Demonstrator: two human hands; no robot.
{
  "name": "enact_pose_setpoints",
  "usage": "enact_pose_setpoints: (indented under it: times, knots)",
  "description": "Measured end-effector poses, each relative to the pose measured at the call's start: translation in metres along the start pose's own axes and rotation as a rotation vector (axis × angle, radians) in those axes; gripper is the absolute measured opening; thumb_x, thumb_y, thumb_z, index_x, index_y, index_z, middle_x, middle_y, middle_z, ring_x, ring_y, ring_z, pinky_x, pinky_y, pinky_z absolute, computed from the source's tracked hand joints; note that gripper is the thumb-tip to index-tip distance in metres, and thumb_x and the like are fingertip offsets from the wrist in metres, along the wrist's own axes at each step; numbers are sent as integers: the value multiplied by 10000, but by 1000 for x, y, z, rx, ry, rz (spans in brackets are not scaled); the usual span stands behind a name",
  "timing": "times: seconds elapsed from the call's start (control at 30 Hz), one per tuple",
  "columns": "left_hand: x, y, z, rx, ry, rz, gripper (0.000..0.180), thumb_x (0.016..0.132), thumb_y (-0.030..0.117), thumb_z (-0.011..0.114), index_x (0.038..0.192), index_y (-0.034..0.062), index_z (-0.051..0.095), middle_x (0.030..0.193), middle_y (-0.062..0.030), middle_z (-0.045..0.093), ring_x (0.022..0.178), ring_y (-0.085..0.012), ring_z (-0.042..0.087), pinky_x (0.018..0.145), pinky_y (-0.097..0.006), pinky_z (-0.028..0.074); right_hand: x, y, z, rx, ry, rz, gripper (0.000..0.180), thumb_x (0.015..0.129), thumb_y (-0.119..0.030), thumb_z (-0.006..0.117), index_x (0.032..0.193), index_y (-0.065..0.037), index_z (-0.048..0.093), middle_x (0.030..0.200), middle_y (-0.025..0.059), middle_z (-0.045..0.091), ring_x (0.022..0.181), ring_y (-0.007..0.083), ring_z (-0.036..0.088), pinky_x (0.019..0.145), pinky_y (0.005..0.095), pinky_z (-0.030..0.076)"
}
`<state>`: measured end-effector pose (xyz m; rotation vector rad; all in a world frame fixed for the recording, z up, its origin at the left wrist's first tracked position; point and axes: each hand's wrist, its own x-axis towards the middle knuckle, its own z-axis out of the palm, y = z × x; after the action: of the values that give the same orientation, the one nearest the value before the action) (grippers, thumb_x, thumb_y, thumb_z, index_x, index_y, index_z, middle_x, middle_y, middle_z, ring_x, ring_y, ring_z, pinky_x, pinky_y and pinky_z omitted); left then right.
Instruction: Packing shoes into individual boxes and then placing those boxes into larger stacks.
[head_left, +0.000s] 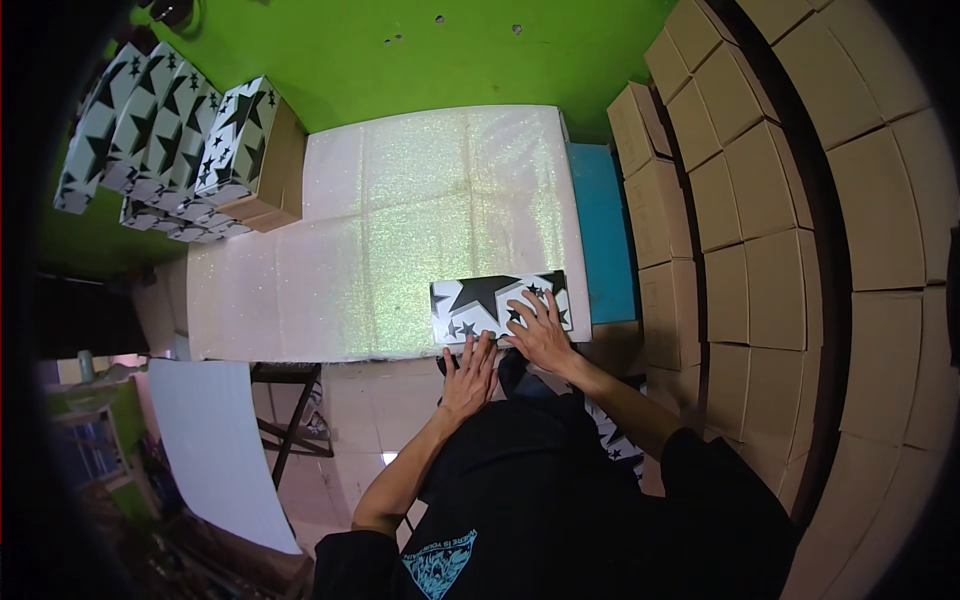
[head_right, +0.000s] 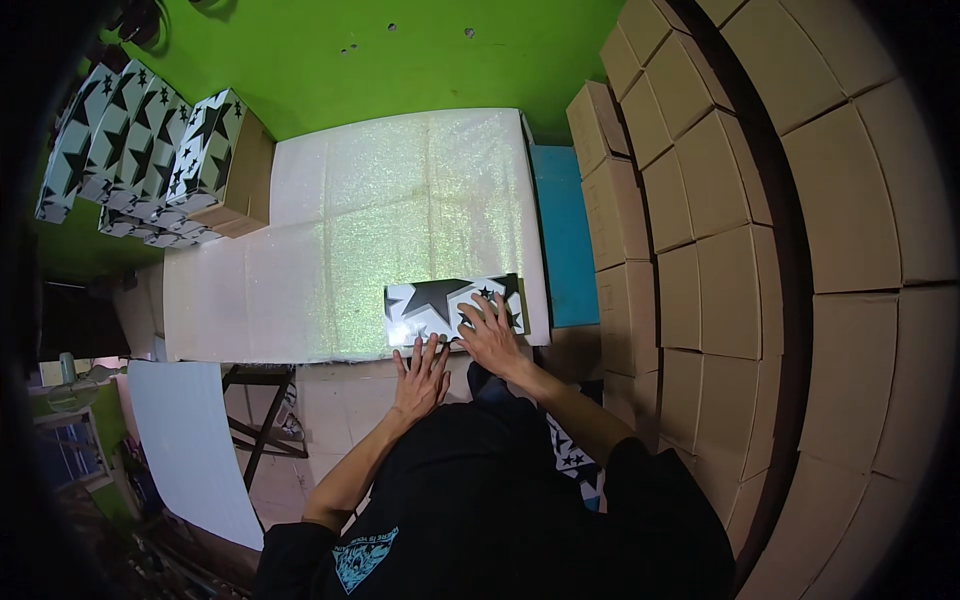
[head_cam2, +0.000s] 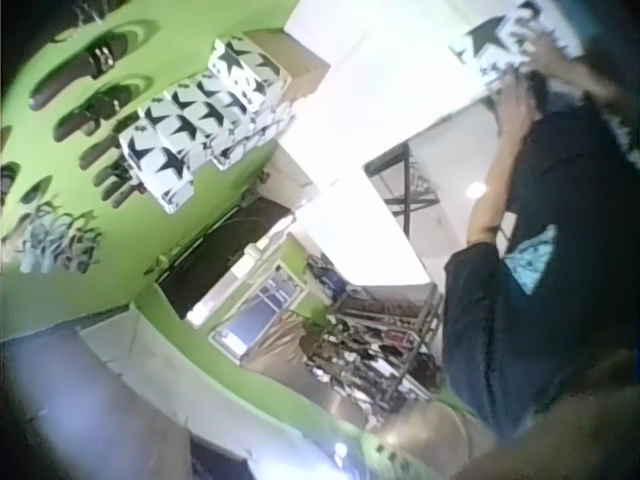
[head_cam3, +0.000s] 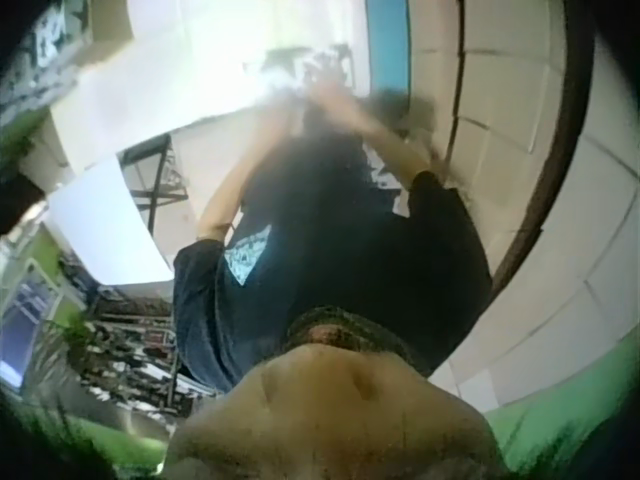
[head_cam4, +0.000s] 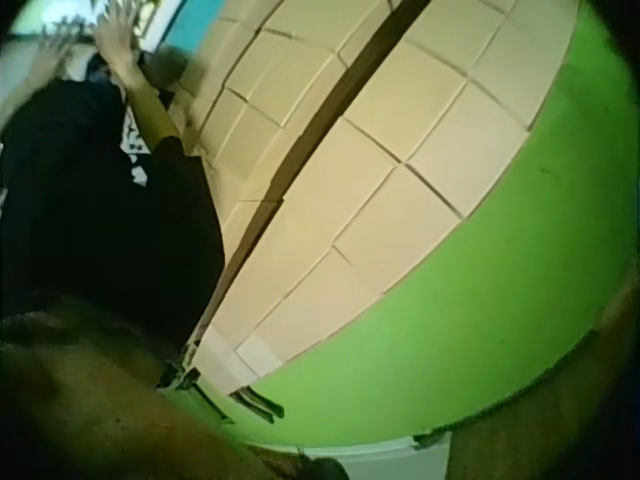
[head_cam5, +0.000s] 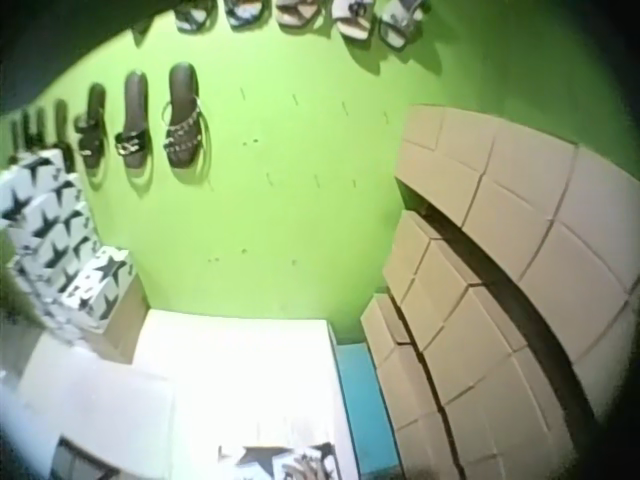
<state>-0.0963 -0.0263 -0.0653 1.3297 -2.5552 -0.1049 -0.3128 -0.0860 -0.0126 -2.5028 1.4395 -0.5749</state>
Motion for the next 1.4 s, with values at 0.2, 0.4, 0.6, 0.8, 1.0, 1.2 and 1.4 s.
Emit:
enact_pose_setpoints:
  times: [0.2,0.4,0.6,0.8,1.0,1.2,1.4]
  knots:
    - [2,-3,-6,-90,-51,-14,610,938,312,579,1491,103,429,1638,-129,225,1512,-350,184,1141,-693,111,-6,4,15,-16,31,-15,277,825,-266,751,966,-42,666,1346,133,513,1355,398,377,1114,677,229]
    - [7,-7,-9,-113,-81,26,607,936,285,587,1494,117,417,1638,-130,223,1514,-358,169,1144,-686,119,-14,3,18,76,42,85,306,808,-285,768,991,-67,658,1363,158,492,1356,411,373,1102,704,210]
    - [7,-10,-5,-128,-108,55,611,938,256,578,1506,116,401,1642,-126,220,1519,-358,157,1149,-677,122,-13,0,20,100,40,153,313,786,-240,788,1027,-91,655,1358,152,502,1360,413,367,1110,679,207]
    - [8,-14,5,-39,-126,90,704,876,292,646,1517,143,396,1646,-166,179,1518,-409,108,1147,-697,56,-13,0,19,32,41,70,321,794,-207,771,1056,-72,644,1361,143,504,1354,403,374,1117,677,203]
    - [4,-11,6,-35,-148,105,750,863,293,652,1533,117,365,1648,-164,171,1520,-409,100,1151,-695,51,-15,-2,15,15,-7,59,386,777,-244,780,1083,-57,635,1384,138,492,1363,393,368,1128,678,196]
    - [9,-13,4,-28,-149,105,762,862,288,651,1540,110,351,1650,-167,158,1522,-408,93,1156,-687,49,-16,-5,24,-62,19,53,379,755,-211,775,1042,-20,618,1342,157,484,1334,394,385,1100,688,239]
    - [7,-12,2,-51,-172,82,726,870,286,644,1521,102,381,1649,-169,159,1520,-406,103,1160,-679,48,-15,-5,24,-69,53,46,351,744,-182,769,1021,-21,623,1327,156,488,1332,398,388,1098,689,242]
